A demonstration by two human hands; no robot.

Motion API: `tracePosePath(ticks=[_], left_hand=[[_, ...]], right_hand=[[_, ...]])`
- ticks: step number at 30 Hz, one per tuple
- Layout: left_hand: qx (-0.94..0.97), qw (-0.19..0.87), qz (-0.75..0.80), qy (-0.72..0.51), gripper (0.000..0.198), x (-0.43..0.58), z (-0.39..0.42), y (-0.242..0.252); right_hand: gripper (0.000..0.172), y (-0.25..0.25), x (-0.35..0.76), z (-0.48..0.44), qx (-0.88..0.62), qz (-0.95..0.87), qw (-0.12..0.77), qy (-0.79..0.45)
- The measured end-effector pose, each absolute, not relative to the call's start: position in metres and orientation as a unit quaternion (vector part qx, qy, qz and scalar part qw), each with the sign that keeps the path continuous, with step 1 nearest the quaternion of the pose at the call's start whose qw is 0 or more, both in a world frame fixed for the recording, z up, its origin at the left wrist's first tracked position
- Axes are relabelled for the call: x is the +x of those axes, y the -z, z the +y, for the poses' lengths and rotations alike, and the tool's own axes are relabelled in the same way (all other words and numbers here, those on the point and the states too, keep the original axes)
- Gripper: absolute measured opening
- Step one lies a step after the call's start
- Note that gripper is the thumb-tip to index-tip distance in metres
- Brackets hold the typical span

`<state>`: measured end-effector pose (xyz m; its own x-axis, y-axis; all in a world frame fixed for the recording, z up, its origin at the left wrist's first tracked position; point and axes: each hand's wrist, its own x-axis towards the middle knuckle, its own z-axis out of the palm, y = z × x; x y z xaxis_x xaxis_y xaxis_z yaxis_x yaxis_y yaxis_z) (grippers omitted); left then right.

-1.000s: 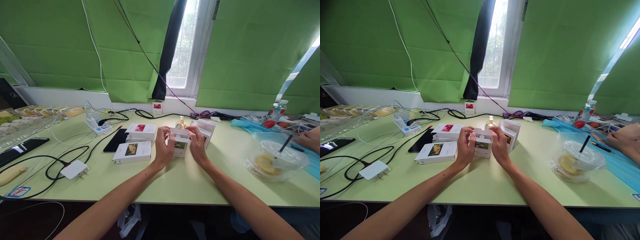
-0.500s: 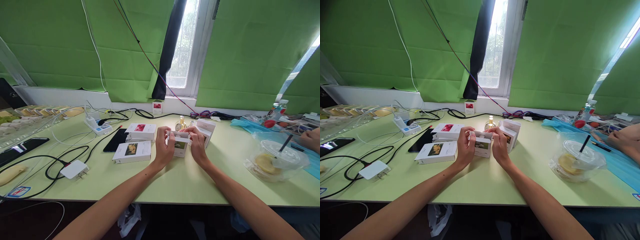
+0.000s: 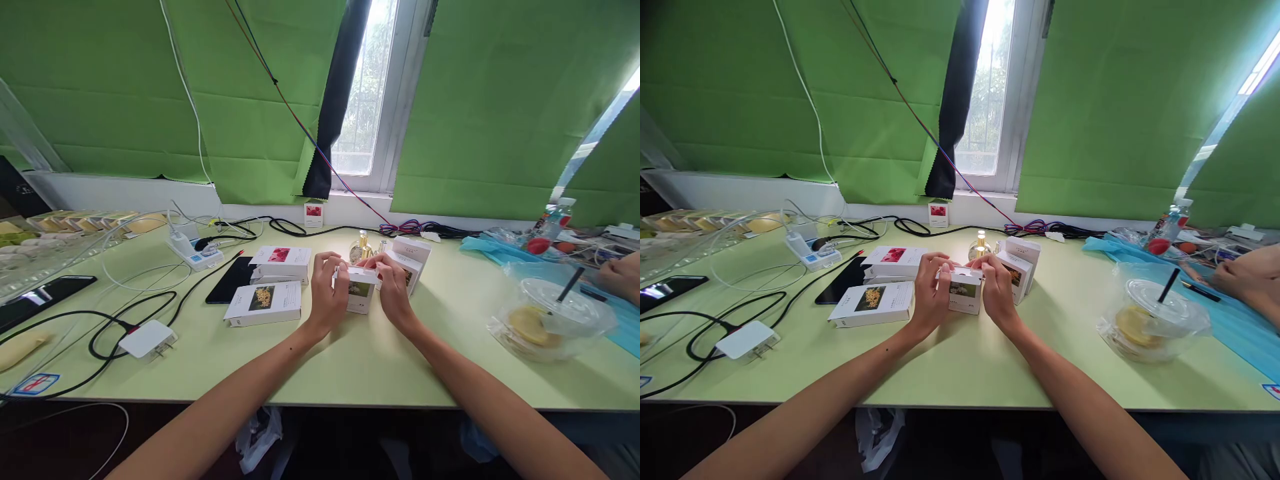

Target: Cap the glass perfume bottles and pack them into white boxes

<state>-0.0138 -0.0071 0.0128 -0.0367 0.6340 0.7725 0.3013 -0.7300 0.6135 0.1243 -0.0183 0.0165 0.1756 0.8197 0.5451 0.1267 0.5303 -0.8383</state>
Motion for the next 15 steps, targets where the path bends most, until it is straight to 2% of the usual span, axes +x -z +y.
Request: tracePosePath(ticks=[15], left_hand=[[0.686, 0.103, 0.342, -0.634, 0.024, -0.0136, -0.0068, -0.0119]], right_hand=[[0.022, -0.0161, 0.1243, -0.0157, -0.409, -0.596, 0.643, -0.252]])
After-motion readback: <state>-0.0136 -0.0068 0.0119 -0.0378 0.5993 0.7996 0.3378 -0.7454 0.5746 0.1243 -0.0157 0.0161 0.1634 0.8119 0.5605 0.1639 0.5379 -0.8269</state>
